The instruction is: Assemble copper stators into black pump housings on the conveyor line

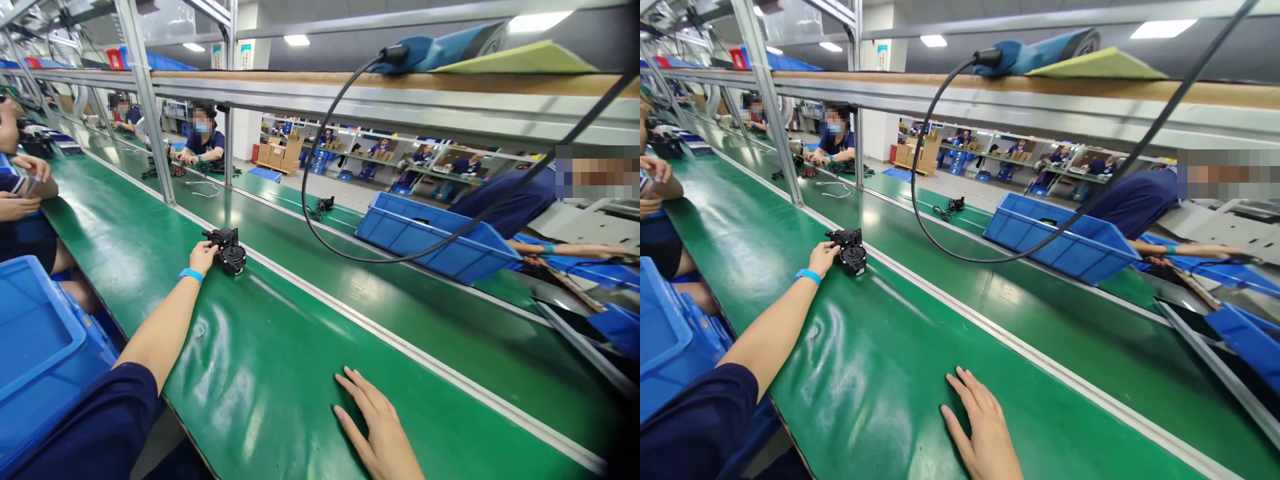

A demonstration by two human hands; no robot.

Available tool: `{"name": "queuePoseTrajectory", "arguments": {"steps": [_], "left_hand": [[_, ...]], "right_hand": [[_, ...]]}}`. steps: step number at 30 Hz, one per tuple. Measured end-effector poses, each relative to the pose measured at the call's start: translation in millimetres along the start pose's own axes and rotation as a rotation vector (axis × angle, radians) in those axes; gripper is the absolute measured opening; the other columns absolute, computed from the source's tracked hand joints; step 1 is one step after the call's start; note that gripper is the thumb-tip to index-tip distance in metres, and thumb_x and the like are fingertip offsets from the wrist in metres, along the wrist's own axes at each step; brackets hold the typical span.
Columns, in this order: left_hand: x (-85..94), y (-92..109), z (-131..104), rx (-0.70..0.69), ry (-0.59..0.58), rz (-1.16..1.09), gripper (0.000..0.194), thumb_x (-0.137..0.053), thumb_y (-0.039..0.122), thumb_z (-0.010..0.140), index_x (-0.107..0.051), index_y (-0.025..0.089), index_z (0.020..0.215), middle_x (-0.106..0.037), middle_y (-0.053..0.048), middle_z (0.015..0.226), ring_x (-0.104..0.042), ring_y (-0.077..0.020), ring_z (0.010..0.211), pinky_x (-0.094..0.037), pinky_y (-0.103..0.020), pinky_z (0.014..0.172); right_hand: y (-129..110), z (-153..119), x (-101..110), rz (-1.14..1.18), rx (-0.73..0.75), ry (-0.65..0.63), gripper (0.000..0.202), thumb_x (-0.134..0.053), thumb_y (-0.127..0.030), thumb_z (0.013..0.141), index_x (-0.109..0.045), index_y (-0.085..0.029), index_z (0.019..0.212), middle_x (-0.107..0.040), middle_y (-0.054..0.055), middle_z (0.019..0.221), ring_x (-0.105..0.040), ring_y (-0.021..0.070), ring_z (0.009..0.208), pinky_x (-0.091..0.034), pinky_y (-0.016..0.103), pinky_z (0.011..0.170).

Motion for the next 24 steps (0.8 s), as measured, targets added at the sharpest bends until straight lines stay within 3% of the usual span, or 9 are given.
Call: {"name": "queuePoseTrajectory", "arguments": {"steps": [3, 9, 12, 16, 20, 24], "left_hand": [[9.2, 2, 1, -0.006, 0.078, -0.003, 0.037, -0.063, 0.043, 0.099, -0.063, 0.015, 0.123, -0.066, -0.009, 0.120, -0.066, -0.0219, 0.106, -0.057, -0.045, 0.095], [56.0, 10, -9, -0.017, 0.344, 0.024, 0.039, -0.069, 0.052, 0.090, -0.067, 0.017, 0.108, -0.058, -0.012, 0.132, -0.046, -0.0327, 0.134, -0.034, -0.057, 0.115], [66.1, 3, -8, 0.032, 0.401, 0.026, 0.039, -0.073, 0.050, 0.088, -0.068, 0.016, 0.105, -0.053, -0.013, 0.140, -0.041, -0.0343, 0.138, -0.035, -0.057, 0.116], [46.7, 2, -2, 0.027, 0.331, -0.001, 0.036, -0.065, 0.044, 0.096, -0.065, 0.017, 0.119, -0.058, -0.011, 0.138, -0.053, -0.0285, 0.131, -0.045, -0.054, 0.111], [24.7, 19, -5, -0.105, 0.170, -0.025, 0.037, -0.059, 0.044, 0.100, -0.064, 0.018, 0.127, -0.060, -0.012, 0.140, -0.057, -0.0271, 0.131, -0.047, -0.052, 0.112], [26.2, 38, -23, -0.209, 0.057, 0.014, 0.049, -0.058, 0.046, 0.099, -0.057, 0.023, 0.142, -0.047, -0.016, 0.157, -0.031, -0.0387, 0.153, -0.031, -0.065, 0.122]], "right_hand": [[2, -2, -1, -0.023, 0.013, -0.001, 0.048, -0.054, -0.054, 0.101, -0.061, -0.031, 0.143, -0.056, 0.008, 0.151, -0.057, 0.0341, 0.137, -0.056, 0.054, 0.106], [2, -1, 3, -0.055, 0.082, 0.032, 0.046, -0.056, -0.051, 0.101, -0.060, -0.031, 0.142, -0.057, 0.007, 0.151, -0.060, 0.0331, 0.134, -0.060, 0.052, 0.102], [2, 1, 4, -0.048, 0.085, 0.021, 0.046, -0.056, -0.050, 0.101, -0.059, -0.031, 0.143, -0.056, 0.007, 0.151, -0.060, 0.0326, 0.134, -0.060, 0.050, 0.104], [1, 0, 4, -0.048, 0.064, 0.013, 0.046, -0.054, -0.052, 0.101, -0.060, -0.031, 0.142, -0.057, 0.007, 0.150, -0.059, 0.0331, 0.134, -0.060, 0.052, 0.103], [-2, 1, 4, -0.004, -0.012, -0.053, 0.047, -0.051, -0.054, 0.102, -0.060, -0.032, 0.143, -0.055, 0.006, 0.152, -0.055, 0.0322, 0.139, -0.055, 0.056, 0.109], [-11, 8, 9, 0.086, -0.091, -0.151, 0.049, -0.049, -0.052, 0.104, -0.058, -0.029, 0.145, -0.050, 0.008, 0.156, -0.046, 0.0301, 0.146, -0.044, 0.056, 0.119]]}}
Point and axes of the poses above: each hand's wrist, its own z-axis towards the middle knuckle, its own x-axis out of the back of the hand, y = z × x, the point moved 7 cm from there along z, towards the middle knuckle
